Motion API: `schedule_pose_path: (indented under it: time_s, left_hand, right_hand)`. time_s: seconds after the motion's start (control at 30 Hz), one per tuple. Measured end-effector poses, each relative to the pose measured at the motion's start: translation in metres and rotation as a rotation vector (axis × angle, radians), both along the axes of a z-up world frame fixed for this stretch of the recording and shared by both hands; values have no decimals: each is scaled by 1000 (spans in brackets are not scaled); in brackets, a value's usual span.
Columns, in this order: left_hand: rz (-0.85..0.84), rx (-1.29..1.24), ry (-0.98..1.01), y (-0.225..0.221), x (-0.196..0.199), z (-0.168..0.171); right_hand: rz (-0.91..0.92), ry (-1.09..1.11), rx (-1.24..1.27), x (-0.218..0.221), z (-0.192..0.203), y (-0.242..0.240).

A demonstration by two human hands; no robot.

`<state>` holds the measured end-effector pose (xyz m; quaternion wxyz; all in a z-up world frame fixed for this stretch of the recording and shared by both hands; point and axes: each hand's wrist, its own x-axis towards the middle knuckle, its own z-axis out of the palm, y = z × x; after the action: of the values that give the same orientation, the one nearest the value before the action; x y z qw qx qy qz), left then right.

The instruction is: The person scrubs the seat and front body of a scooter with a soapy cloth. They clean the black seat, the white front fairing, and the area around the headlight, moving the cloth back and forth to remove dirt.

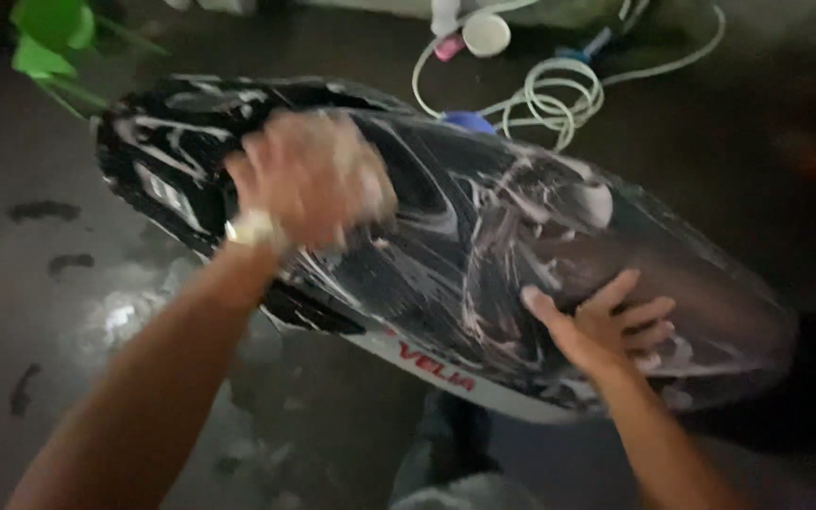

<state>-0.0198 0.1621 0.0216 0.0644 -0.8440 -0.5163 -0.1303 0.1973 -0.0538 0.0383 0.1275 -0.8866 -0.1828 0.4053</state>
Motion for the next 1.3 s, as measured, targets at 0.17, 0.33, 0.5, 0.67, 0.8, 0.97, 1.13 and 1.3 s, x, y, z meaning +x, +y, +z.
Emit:
schedule_pose_path:
  time_s: [0.17,0.33,0.5,0.67,0.8,0.97,1.13,1.3]
  left_hand:
    - [72,-377,147,5,73,66]
    - [-371,-468,314,-40,151,17]
    - [-340,-418,7,-43,140,68]
    - [-434,257,-209,-60,102,-26]
    - [-792,68,28,-110,66,2]
    - [-444,-294,286,-121,110,12]
    - [-572,-233,282,-177,128,-16]
    - [-555,-655,139,-215,165,-25]
  right_hand:
    - [-61,14,-220,0,-6,11]
    - [-73,6,-194,-7,-7,6]
    - [-35,-35,130,-11,16,-1]
    - [-24,-1,96,-1,-12,-7]
    - [-15,-96,-6,22,-73,-15]
    - [-123,-25,271,15,-55,-27]
    - [-104,94,504,22,-30,-49]
    - [-117,269,807,37,-26,-75]
